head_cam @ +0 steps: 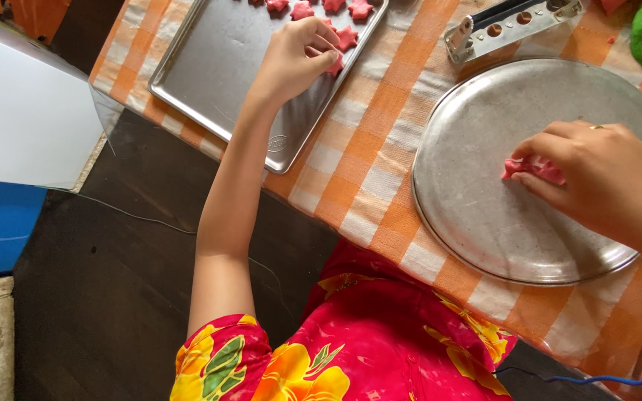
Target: Rolling out pink dough on a metal plate using a rolling pin and then using a star-shaped cutter to create small dough stars.
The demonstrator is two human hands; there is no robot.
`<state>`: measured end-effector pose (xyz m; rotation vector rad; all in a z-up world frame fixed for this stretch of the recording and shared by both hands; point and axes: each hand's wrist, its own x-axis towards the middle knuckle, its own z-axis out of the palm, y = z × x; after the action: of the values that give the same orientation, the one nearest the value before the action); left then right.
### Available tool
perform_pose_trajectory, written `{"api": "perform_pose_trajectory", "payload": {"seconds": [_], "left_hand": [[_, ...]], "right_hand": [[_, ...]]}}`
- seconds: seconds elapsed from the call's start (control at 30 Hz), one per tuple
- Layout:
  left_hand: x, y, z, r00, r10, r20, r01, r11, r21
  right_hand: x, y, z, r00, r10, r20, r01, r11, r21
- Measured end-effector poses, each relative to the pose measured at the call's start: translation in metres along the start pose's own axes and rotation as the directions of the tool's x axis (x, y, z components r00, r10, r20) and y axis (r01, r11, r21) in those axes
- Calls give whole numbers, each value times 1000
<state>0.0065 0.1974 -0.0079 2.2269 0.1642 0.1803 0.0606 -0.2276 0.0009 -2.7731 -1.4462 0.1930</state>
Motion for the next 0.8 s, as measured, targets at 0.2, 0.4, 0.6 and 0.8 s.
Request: {"api": "perform_pose_trajectory", "payload": {"seconds": [0.2, 0.4, 0.6, 0.8], "left_hand": [[-2, 3, 2, 995, -96, -23, 99, 980, 174], [0, -2, 6, 988, 43, -147, 22, 910, 413], [-32, 69, 57, 902, 432, 16, -431, 900, -64], [-71, 114, 109, 863, 440, 250, -308, 849, -430]], "right_hand": [[1, -4, -12, 998, 10, 54, -16, 995, 103], [-1, -1, -15, 992, -45, -116, 79, 948, 309], [-2, -32, -64, 981, -37, -191, 149, 776, 612], [-6, -43, -74, 974, 8, -226, 159, 686, 710]]}}
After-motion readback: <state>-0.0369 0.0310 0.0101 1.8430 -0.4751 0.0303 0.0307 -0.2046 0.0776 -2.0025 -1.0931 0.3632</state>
